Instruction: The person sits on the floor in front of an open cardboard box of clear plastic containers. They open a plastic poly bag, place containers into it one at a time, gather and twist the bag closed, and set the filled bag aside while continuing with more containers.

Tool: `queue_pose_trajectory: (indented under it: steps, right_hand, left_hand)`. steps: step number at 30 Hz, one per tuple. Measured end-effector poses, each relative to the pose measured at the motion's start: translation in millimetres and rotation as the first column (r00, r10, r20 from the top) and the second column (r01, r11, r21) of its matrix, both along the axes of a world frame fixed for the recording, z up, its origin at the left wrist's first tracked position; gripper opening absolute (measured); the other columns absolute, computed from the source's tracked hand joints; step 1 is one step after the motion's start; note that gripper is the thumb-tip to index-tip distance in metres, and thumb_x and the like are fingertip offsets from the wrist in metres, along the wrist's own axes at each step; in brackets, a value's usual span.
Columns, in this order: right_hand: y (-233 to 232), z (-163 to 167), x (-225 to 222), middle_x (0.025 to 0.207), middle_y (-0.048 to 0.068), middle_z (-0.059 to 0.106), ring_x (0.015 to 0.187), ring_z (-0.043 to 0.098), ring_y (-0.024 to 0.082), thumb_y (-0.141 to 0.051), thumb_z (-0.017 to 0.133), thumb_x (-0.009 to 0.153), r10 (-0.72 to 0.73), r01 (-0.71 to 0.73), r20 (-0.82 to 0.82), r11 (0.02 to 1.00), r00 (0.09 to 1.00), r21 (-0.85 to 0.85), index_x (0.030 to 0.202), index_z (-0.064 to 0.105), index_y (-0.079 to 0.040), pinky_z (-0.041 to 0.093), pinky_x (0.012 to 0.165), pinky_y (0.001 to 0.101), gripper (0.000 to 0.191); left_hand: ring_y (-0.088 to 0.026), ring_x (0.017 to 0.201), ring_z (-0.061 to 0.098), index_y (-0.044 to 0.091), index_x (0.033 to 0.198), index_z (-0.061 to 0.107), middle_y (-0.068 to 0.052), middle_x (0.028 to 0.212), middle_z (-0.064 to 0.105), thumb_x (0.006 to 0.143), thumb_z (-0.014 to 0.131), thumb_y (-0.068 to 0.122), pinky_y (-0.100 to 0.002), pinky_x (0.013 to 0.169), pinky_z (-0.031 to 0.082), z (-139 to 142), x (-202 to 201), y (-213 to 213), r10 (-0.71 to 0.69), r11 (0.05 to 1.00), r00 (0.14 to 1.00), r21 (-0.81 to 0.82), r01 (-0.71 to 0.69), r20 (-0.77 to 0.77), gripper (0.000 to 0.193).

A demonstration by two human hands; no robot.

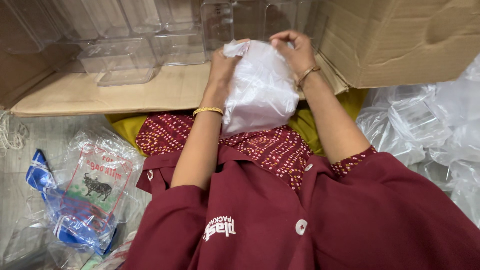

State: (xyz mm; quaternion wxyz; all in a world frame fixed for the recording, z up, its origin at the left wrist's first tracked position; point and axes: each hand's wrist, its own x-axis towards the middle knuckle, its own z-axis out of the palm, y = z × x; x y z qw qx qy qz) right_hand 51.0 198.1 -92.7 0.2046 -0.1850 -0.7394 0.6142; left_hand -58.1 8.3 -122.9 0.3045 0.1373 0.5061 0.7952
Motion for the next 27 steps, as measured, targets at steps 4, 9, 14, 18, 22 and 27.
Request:
queue_pose_trajectory:
  steps: [4, 9, 14, 18, 22, 27]
  right_hand:
    - [12, -6, 1, 0.09, -0.003, 0.072, 0.077, 0.062, 0.005, -0.006, 0.077, 0.097, -0.195, 0.177, -0.114, 0.973, 0.974, -0.148, 0.107, 0.075, -0.004, 0.052, 0.07, 0.0205, 0.01]
    - [24, -1, 3, 0.082, 0.0, 0.072, 0.067, 0.064, 0.007, -0.009, 0.071, 0.099, -0.375, 0.335, -0.219, 0.921, 0.901, -0.2, 0.102, 0.073, -0.005, 0.052, 0.06, 0.0217, 0.006]
    - [4, 2, 13, 0.09, 0.002, 0.073, 0.079, 0.07, 0.01, -0.01, 0.066, 0.106, -0.154, 0.251, -0.347, 0.934, 0.925, 0.253, 0.108, 0.072, -0.004, 0.058, 0.071, 0.0245, 0.009]
    - [-11, 3, 21, 0.095, 0.004, 0.074, 0.083, 0.073, 0.013, -0.012, 0.065, 0.109, 0.033, 0.157, -0.306, 0.802, 0.952, 0.576, 0.107, 0.073, -0.006, 0.059, 0.072, 0.0265, 0.01]
    - [19, 10, 20, 0.087, 0.003, 0.072, 0.076, 0.069, 0.014, -0.023, 0.066, 0.105, -0.381, 0.4, -0.365, 0.916, 0.85, -0.025, 0.115, 0.072, -0.007, 0.059, 0.07, 0.0268, 0.02]
    - [57, 10, 32, 0.106, 0.006, 0.07, 0.088, 0.068, 0.016, -0.03, 0.069, 0.096, -0.424, 0.295, -0.255, 0.858, 0.869, -0.421, 0.127, 0.062, -0.012, 0.059, 0.077, 0.0352, 0.036]
  left_hand:
    - [-0.009, 0.092, 0.066, 0.002, 0.114, 0.078, -0.003, 0.104, 0.076, 0.094, 0.072, 0.001, -0.024, 0.082, 0.053, -6, 2, -2, 0.042, 0.999, 0.998, 0.01, -0.041, -0.05, 0.021]
    - [-0.012, 0.089, 0.069, 0.002, 0.113, 0.078, -0.005, 0.101, 0.077, 0.091, 0.068, 0.0, -0.027, 0.078, 0.055, -9, 6, -7, 0.063, 0.998, 0.997, -0.024, -0.062, 0.044, 0.024]
    - [-0.013, 0.089, 0.07, 0.001, 0.112, 0.077, -0.005, 0.1, 0.077, 0.091, 0.067, 0.001, -0.028, 0.078, 0.057, -12, 7, -11, 0.096, 0.995, 0.991, 0.016, -0.098, 0.095, 0.023]
    - [-0.013, 0.088, 0.07, 0.0, 0.11, 0.077, -0.006, 0.099, 0.077, 0.093, 0.068, 0.002, -0.029, 0.077, 0.057, -13, 7, -11, 0.099, 0.994, 0.989, 0.033, -0.103, 0.108, 0.019]
    - [-0.011, 0.09, 0.068, 0.0, 0.11, 0.077, -0.005, 0.101, 0.076, 0.094, 0.072, 0.002, -0.027, 0.079, 0.054, -12, 7, -11, 0.114, 0.991, 0.992, 0.059, -0.117, 0.053, 0.017]
    - [-0.013, 0.085, 0.07, 0.001, 0.109, 0.077, -0.005, 0.097, 0.077, 0.091, 0.071, 0.004, -0.029, 0.074, 0.058, -9, 9, -12, 0.082, 0.992, 0.987, 0.079, -0.094, 0.136, 0.019]
